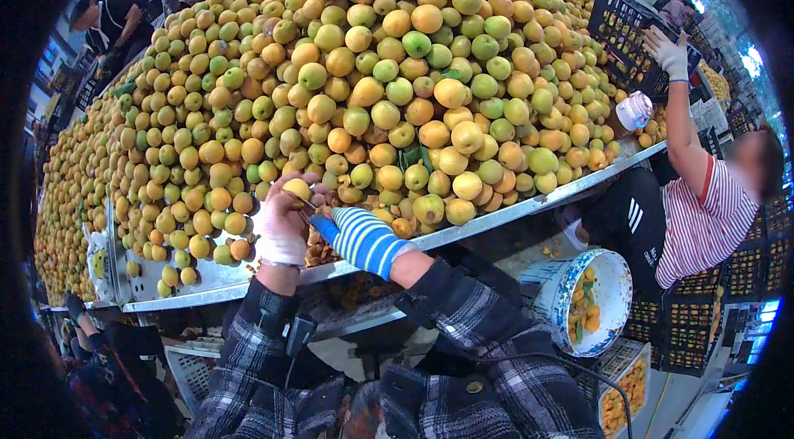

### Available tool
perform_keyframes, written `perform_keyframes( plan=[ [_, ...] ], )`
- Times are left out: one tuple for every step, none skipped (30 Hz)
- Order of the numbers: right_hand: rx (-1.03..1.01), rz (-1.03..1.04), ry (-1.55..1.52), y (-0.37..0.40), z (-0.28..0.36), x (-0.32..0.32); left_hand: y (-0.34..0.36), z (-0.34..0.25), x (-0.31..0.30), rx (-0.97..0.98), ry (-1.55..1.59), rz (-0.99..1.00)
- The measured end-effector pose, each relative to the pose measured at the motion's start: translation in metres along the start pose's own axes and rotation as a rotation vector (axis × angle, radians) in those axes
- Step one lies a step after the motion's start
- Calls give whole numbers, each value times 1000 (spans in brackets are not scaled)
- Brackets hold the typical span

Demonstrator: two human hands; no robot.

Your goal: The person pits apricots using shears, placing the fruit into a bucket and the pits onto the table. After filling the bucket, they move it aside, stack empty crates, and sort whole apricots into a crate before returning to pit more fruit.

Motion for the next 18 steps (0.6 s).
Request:
perform_keyframes(
  plan=[
    [106, -7, 74, 0, 3, -10, -6, -2, -4, -15, 100, -34],
    [70, 23, 140, 0, 9, -21, -10, -3, -14, -63, 193, -165],
    [34, 55, 206, 0, 11, -29, -15, -5, -21, -137, 295, -251],
    [19, -25, 197, 1, 7, -34, -16, -9, -23, -130, 289, -219],
    [61, -140, 152, -1, 7, -42, -16, -11, -24, -124, 282, -188],
    [78, -203, 69, -2, 10, -48, -14, -11, -20, -108, 160, -139],
    [99, -266, -13, -3, 11, -53, -7, -9, -9, -93, 37, -90],
    [123, -296, -75, -6, 7, -52, 4, -5, 4, -43, -91, -33],
    [149, -328, -137, -9, 1, -47, 3, 6, 4, 113, -329, 43],
    [158, -343, -184, -13, 0, -44, 16, 3, 18, 329, -616, 43],
    [181, -311, -115, -14, 0, -42, 31, -1, 34, 553, -900, 43],
    [184, -315, -114, -17, -2, -42, 41, -7, 45, 528, -941, 50],
    [199, -313, -128, -18, -6, -40, 43, -9, 48, 526, -940, 54],
    [213, -310, -141, -19, -9, -39, 46, -12, 52, 611, -919, 96],
    [215, -308, -140, -18, -9, -37, 48, -14, 55, 695, -898, 136],
    [213, -306, -214, -16, -8, -36, 37, -3, 48, 615, -796, 191],
    [209, -304, -289, -16, -7, -34, 31, 3, 37, 615, -797, 191],
    [152, -314, -309, -15, -5, -33, 30, 0, 36, 599, -777, 197]
  ],
)
Point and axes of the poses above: each hand's wrist, its own y-axis away from the middle knuckle, its own x-axis out of the palm, z = x × y, the point moved 5 cm from there along -y, towards the middle knuckle, and after that the axes turned 11 degrees about -z, right-handed, at the moved point
